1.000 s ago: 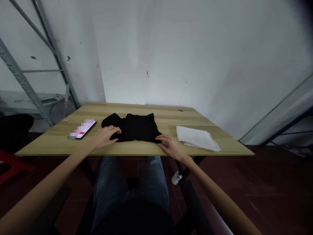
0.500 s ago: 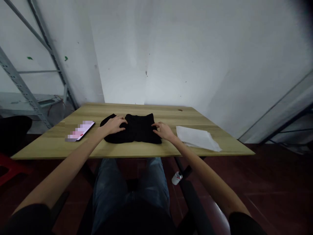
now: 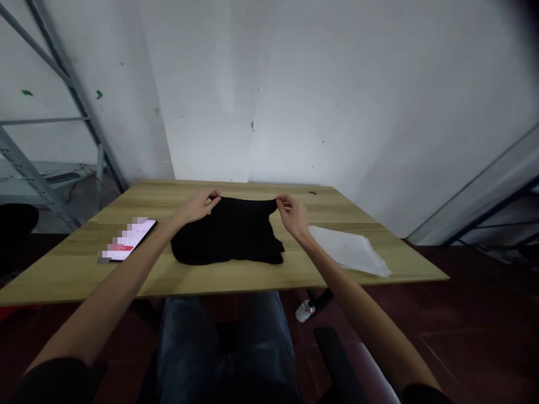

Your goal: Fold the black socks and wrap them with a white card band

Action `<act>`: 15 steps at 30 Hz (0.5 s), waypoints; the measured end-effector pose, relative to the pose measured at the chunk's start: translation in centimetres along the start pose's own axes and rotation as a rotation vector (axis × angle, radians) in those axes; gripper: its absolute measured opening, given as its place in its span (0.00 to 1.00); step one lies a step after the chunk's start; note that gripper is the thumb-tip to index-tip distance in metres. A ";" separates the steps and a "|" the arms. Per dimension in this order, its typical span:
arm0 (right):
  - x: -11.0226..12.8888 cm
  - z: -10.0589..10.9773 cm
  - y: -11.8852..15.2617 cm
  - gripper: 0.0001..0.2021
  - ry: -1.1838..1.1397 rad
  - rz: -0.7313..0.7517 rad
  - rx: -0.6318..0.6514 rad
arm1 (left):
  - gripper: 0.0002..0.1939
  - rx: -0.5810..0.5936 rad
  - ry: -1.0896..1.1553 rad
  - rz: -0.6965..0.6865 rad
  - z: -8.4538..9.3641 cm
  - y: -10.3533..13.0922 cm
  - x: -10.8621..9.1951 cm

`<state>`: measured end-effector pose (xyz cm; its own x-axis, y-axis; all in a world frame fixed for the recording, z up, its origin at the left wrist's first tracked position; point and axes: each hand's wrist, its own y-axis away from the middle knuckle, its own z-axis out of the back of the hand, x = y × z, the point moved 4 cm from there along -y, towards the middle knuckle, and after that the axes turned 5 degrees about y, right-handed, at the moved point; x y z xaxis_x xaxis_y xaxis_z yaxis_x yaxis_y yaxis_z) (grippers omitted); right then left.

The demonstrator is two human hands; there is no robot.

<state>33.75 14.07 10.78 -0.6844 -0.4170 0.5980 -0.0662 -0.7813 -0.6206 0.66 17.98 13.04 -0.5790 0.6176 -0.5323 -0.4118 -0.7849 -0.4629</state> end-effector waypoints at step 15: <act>2.6 -11.3 0.3 0.23 0.462 0.059 0.119 | 0.18 -0.284 -0.206 0.080 -6.4 -0.1 1.4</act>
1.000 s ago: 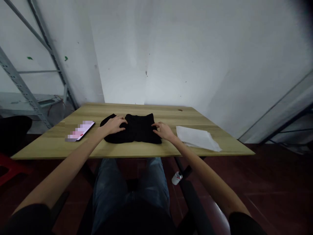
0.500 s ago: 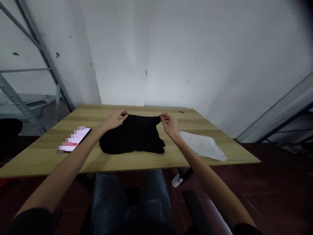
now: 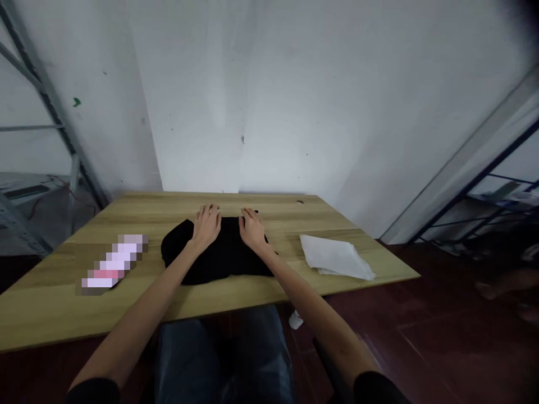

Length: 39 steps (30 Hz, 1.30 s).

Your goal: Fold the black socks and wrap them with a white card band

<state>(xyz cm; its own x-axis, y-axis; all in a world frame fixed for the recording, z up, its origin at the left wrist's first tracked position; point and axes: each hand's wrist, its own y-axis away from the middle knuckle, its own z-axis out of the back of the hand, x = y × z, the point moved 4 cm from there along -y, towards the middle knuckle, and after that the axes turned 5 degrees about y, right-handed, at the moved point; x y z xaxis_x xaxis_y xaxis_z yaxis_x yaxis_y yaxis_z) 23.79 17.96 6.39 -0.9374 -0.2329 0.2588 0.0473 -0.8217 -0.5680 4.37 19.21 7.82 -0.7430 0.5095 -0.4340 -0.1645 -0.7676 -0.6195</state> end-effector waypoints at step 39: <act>-3.8 -5.9 -1.3 0.30 0.087 0.130 0.283 | 0.25 0.232 -0.019 0.094 -2.2 -1.4 7.7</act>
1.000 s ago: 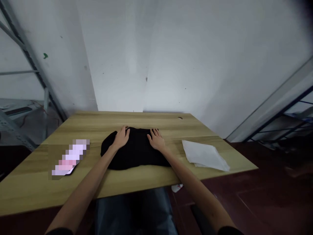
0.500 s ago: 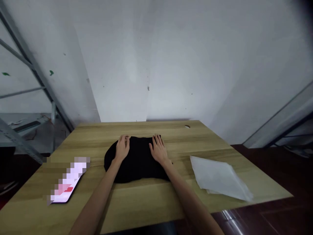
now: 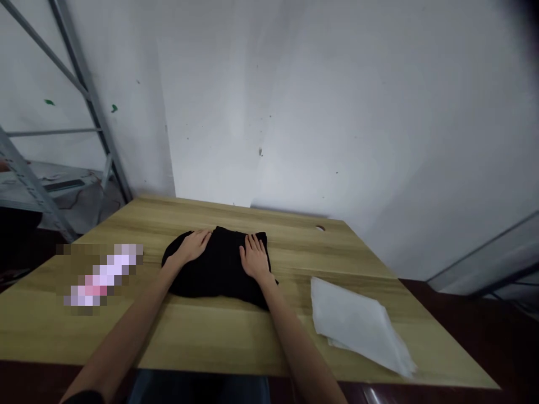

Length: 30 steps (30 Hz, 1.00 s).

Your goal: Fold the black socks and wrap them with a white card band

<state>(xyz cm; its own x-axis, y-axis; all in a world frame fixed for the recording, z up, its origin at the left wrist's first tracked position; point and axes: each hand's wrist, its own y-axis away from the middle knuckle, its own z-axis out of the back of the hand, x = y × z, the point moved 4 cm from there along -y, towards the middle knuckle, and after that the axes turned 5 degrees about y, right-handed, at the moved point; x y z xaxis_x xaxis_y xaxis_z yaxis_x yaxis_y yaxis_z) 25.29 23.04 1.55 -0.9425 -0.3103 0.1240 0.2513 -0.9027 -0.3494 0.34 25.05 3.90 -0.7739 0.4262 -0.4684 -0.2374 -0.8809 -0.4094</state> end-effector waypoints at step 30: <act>-0.3 0.4 0.6 0.37 0.091 -0.071 0.163 | 0.38 -0.061 0.359 -0.087 -1.9 1.4 -0.6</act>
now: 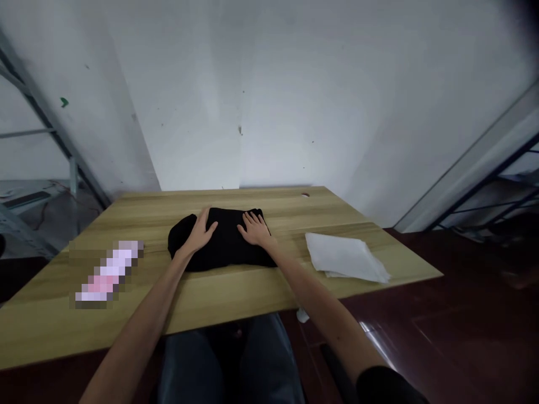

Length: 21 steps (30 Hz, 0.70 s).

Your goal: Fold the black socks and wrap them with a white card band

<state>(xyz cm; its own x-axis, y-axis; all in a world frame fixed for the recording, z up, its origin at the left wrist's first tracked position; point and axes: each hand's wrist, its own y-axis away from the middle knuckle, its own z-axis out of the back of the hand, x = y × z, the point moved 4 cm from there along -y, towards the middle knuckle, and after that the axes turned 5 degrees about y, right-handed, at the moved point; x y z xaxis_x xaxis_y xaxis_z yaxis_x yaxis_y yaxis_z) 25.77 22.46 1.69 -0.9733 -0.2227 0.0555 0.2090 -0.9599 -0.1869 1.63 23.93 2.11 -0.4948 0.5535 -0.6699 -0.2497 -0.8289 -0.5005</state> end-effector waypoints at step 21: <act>0.9 0.9 3.7 0.38 -0.047 0.010 -0.001 | 0.38 0.172 -0.329 0.128 -0.9 3.5 -1.2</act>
<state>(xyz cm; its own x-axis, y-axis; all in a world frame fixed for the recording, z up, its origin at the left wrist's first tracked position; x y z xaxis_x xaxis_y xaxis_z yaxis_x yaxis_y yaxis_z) 25.75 18.58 1.93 -0.9657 -0.2399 0.0998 0.2184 -0.9575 -0.1886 2.15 20.44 0.69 -0.7647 0.4123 -0.4953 -0.2902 -0.9065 -0.3065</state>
